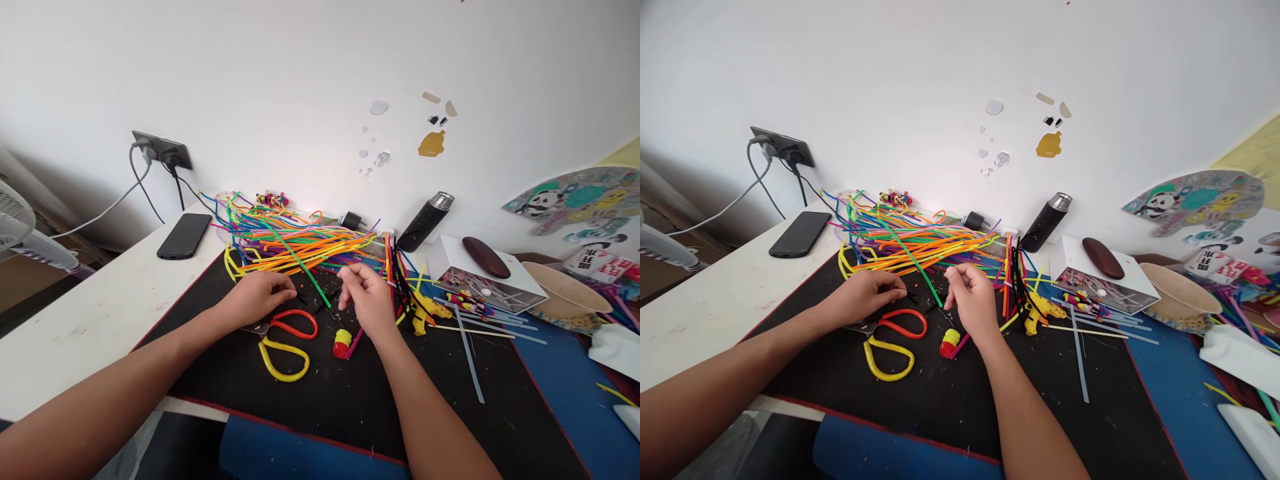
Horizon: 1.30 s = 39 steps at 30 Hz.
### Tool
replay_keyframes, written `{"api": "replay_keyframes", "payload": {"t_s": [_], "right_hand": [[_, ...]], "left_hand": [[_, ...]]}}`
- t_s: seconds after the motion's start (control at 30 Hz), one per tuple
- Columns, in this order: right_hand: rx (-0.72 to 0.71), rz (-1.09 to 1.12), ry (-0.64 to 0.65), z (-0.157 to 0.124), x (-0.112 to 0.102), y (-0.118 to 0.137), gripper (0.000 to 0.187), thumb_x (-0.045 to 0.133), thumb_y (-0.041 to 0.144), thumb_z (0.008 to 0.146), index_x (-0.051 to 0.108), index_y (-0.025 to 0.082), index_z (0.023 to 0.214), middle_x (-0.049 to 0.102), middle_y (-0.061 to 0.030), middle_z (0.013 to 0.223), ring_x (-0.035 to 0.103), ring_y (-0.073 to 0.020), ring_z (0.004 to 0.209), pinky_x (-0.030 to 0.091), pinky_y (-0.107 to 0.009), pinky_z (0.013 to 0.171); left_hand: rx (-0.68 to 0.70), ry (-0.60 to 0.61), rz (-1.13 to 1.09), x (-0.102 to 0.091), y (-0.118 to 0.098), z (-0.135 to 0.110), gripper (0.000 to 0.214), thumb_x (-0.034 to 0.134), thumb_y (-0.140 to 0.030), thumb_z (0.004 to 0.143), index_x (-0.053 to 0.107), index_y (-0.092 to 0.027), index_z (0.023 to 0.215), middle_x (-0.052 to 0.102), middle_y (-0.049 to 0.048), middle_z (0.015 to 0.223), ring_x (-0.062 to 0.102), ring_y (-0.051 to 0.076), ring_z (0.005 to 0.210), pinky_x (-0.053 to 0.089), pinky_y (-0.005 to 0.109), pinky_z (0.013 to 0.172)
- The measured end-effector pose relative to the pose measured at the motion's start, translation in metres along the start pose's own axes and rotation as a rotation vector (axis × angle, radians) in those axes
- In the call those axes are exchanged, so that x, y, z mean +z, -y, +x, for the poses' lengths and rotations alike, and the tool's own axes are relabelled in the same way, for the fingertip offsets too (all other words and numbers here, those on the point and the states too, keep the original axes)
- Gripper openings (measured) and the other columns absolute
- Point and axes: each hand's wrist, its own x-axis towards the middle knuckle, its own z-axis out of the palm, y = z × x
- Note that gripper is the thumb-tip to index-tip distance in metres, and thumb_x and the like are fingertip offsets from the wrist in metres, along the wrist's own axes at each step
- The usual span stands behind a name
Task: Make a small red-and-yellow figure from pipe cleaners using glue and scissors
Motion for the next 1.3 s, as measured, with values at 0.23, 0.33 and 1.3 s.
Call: {"api": "replay_keyframes", "payload": {"t_s": [0.23, 0.33, 1.3], "right_hand": [[0.018, 0.064, -0.046, 0.006, -0.006, -0.004, 0.035, 0.071, 0.054, 0.09, 0.062, 0.021, 0.084, 0.053, 0.0075, 0.052, 0.055, -0.0122, 0.042, 0.044, -0.024, 0.046], [0.018, 0.037, -0.026, 0.004, -0.005, -0.003, 0.036, 0.07, 0.055, 0.09, 0.062, 0.021, 0.083, 0.053, 0.0075, 0.052, 0.055, -0.0121, 0.041, 0.045, -0.024, 0.046], [-0.078, 0.064, 0.062, -0.003, -0.003, 0.004, 0.028, 0.063, 0.046, 0.097, 0.06, 0.021, 0.084, 0.053, 0.0078, 0.051, 0.055, -0.0113, 0.042, 0.042, -0.022, 0.047]], "left_hand": [[0.07, 0.001, 0.268, 0.004, 0.001, -0.001, 0.021, 0.059, -0.031, 0.093, 0.078, -0.024, 0.09, 0.078, 0.0065, 0.089, 0.07, 0.024, 0.078, 0.048, 0.03, 0.07], [0.111, 0.021, 0.313, 0.004, 0.002, -0.001, 0.019, 0.059, -0.028, 0.092, 0.077, -0.023, 0.093, 0.076, 0.0062, 0.087, 0.068, 0.023, 0.078, 0.049, 0.03, 0.071], [0.45, 0.331, 0.316, 0.062, -0.068, 0.008, 0.045, 0.084, -0.034, 0.082, 0.07, -0.02, 0.123, 0.07, 0.0129, 0.122, 0.065, 0.034, 0.116, 0.05, 0.046, 0.103]]}}
